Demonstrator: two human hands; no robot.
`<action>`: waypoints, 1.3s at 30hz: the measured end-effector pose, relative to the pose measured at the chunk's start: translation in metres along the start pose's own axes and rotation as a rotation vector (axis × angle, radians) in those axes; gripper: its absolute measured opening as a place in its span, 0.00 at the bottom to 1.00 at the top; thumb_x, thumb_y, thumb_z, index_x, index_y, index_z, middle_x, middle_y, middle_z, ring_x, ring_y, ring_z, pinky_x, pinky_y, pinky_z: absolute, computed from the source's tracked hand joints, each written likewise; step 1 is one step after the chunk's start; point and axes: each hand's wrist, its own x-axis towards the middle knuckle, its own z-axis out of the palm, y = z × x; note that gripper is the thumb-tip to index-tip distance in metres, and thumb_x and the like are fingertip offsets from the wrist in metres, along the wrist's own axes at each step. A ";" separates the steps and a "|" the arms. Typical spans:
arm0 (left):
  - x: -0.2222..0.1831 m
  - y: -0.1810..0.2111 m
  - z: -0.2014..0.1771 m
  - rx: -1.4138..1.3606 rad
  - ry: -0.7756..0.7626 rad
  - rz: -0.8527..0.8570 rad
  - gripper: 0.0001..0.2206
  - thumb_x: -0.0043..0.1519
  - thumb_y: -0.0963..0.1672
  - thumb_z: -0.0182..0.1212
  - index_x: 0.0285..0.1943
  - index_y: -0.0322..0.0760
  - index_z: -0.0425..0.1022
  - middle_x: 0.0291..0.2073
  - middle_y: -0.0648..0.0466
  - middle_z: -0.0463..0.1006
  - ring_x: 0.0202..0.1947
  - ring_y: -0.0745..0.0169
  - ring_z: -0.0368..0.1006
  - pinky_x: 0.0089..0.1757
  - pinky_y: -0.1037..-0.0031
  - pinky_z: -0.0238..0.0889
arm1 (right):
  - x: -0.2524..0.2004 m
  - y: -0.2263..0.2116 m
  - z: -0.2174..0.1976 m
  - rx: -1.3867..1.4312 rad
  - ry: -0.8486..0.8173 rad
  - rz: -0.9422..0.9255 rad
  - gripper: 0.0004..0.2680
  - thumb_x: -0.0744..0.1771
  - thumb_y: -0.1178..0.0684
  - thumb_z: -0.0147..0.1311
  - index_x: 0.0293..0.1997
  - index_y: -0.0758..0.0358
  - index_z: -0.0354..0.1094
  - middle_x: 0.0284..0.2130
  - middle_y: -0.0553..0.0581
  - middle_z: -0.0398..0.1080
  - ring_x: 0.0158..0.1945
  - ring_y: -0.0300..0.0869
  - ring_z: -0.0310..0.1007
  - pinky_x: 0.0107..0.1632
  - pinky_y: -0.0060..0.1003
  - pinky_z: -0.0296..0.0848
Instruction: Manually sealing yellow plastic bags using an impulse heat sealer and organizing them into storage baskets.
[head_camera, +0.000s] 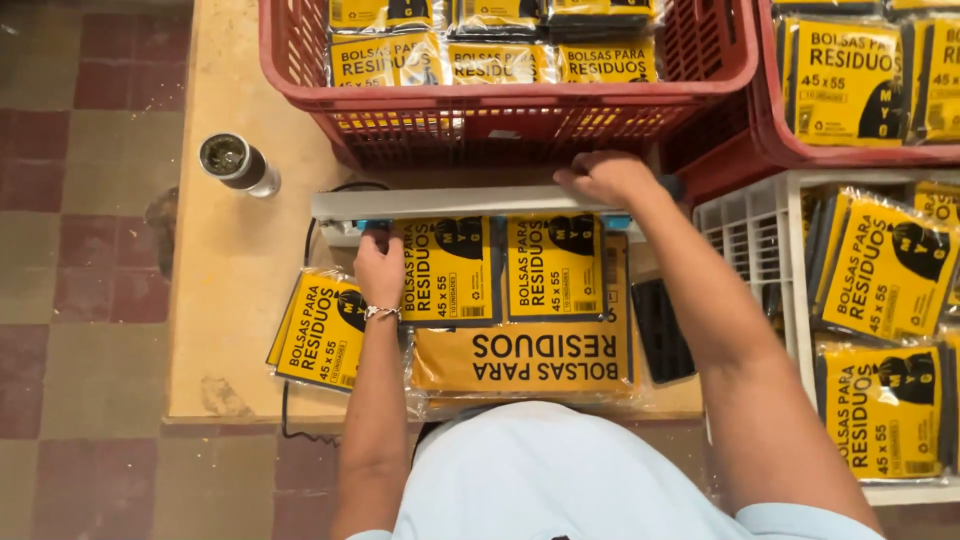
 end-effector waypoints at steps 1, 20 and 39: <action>0.000 -0.001 0.002 -0.007 0.006 -0.006 0.12 0.61 0.50 0.57 0.47 0.46 0.77 0.35 0.53 0.83 0.44 0.48 0.78 0.45 0.57 0.70 | 0.004 0.001 0.003 -0.009 0.000 -0.006 0.25 0.69 0.30 0.32 0.58 0.56 0.69 0.52 0.66 0.74 0.60 0.59 0.69 0.61 0.56 0.66; -0.136 0.059 0.051 0.436 -0.273 1.290 0.29 0.58 0.57 0.60 0.62 0.39 0.67 0.61 0.45 0.65 0.67 0.42 0.53 0.62 0.46 0.45 | -0.019 -0.008 -0.023 0.077 0.129 -0.007 0.27 0.65 0.23 0.40 0.59 0.52 0.69 0.48 0.62 0.75 0.55 0.57 0.72 0.58 0.54 0.68; -0.139 0.048 0.095 0.799 -0.443 1.215 0.37 0.60 0.62 0.50 0.75 0.48 0.52 0.75 0.49 0.46 0.76 0.41 0.35 0.64 0.33 0.30 | -0.009 -0.007 -0.003 0.081 -0.027 0.104 0.26 0.63 0.24 0.44 0.63 0.42 0.63 0.54 0.61 0.71 0.61 0.56 0.68 0.61 0.52 0.65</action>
